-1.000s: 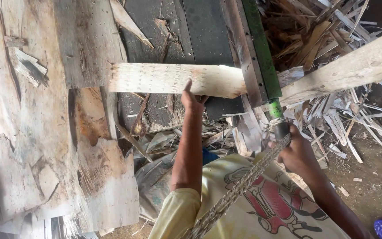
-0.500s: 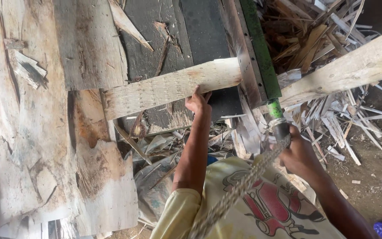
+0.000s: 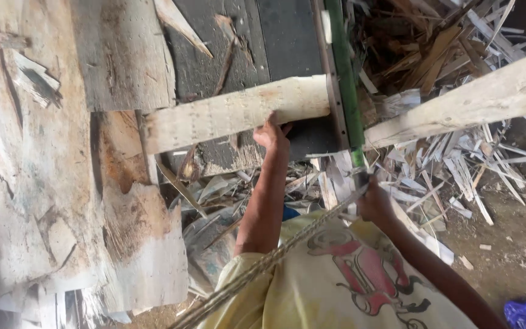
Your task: Picking up and feeding thin wood scraps into a mechanical wood cutting machine.
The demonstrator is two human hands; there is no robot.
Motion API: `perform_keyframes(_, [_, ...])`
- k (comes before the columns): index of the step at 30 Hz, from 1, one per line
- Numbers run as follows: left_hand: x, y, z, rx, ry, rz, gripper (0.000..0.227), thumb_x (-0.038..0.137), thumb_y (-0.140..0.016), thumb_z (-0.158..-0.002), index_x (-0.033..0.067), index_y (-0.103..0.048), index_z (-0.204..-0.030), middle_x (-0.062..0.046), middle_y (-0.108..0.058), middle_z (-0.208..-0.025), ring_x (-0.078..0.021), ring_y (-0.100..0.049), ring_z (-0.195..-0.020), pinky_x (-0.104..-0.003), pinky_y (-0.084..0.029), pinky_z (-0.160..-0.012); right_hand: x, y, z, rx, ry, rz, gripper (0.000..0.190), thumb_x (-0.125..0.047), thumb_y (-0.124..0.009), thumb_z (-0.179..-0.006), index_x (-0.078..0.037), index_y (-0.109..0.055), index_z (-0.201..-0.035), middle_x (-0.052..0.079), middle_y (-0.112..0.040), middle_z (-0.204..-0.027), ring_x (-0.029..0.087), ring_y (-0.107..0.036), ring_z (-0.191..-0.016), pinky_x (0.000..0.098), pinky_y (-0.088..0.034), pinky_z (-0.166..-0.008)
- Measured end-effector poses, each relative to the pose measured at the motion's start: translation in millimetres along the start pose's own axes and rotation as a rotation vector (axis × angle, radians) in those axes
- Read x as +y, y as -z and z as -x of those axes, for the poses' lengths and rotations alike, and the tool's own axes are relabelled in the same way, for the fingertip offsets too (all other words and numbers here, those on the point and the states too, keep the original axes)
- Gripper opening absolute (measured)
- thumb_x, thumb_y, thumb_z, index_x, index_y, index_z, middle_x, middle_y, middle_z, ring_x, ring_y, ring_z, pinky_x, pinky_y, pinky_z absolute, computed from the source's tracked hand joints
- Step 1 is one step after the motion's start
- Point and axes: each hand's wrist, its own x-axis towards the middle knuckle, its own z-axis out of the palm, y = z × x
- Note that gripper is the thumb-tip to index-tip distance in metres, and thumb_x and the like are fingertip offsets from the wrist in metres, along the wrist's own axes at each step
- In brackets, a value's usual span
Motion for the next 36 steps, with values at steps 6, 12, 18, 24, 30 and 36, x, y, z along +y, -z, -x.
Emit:
perform_keyframes(6, [11, 4, 10, -0.052, 0.027, 0.038, 0.045, 0.005, -0.074, -0.084, -0.0048, -0.055, -0.124, -0.024, -0.067, -0.115, -0.0407, -0.069, -0.099, -0.053, -0.066, -0.067, -86, 75, 36, -0.047, -0.07, -0.173, 0.051, -0.026, -0.071, -0.09, 0.0, -0.049, -0.127, 0.017, -0.071, -0.082, 0.028, -0.073, -0.063, 0.04, -0.059, -0.051])
perform_keyframes(12, [57, 14, 37, -0.294, -0.123, -0.34, 0.048, 0.01, -0.076, -0.081, -0.0049, -0.062, -0.124, -0.025, -0.069, -0.116, -0.0401, -0.072, -0.104, -0.052, -0.065, -0.076, -180, 153, 71, -0.106, -0.113, -0.132, 0.053, -0.035, -0.069, -0.093, 0.0, -0.052, -0.129, 0.015, -0.071, -0.088, 0.023, -0.068, -0.058, 0.0382, -0.059, -0.048])
perform_keyframes(18, [83, 20, 49, -0.42, -0.137, -0.749, 0.048, 0.016, -0.077, -0.084, 0.0017, -0.065, -0.128, -0.019, -0.073, -0.119, -0.0326, -0.07, -0.101, -0.046, -0.063, -0.076, -166, 154, 69, -0.152, -0.156, -0.162, 0.054, -0.028, -0.068, -0.092, -0.001, -0.05, -0.134, 0.017, -0.069, -0.083, 0.023, -0.067, -0.052, 0.0384, -0.057, -0.042])
perform_keyframes(24, [44, 56, 54, -0.331, -0.18, -0.737, 0.066, 0.002, -0.076, -0.079, 0.0101, -0.054, -0.141, -0.018, -0.069, -0.125, -0.0245, -0.072, -0.101, -0.032, -0.065, -0.083, -157, 152, 67, -0.141, -0.117, -0.211, 0.051, -0.018, -0.066, -0.088, 0.001, -0.051, -0.133, 0.016, -0.07, -0.08, 0.023, -0.067, -0.055, 0.0385, -0.056, -0.048])
perform_keyframes(30, [52, 55, 71, -0.439, -0.186, -0.789, 0.065, -0.004, -0.068, -0.086, 0.0076, -0.051, -0.148, -0.018, -0.078, -0.116, -0.0234, -0.071, -0.086, -0.028, -0.061, -0.069, -150, 152, 63, -0.164, -0.17, -0.169, 0.064, -0.016, -0.065, -0.083, -0.004, -0.043, -0.142, 0.016, -0.068, -0.083, 0.024, -0.07, -0.059, 0.0409, -0.061, -0.052])
perform_keyframes(36, [132, 85, 18, -0.646, -0.556, -1.352, 0.05, -0.004, -0.052, -0.094, 0.018, -0.066, -0.137, -0.009, -0.072, -0.126, -0.0112, -0.066, -0.076, -0.024, -0.056, -0.057, -147, 154, 60, -0.191, -0.19, -0.099, 0.075, -0.033, -0.072, -0.085, -0.005, -0.037, -0.144, 0.016, -0.066, -0.083, 0.027, -0.071, -0.06, 0.0412, -0.063, -0.053])
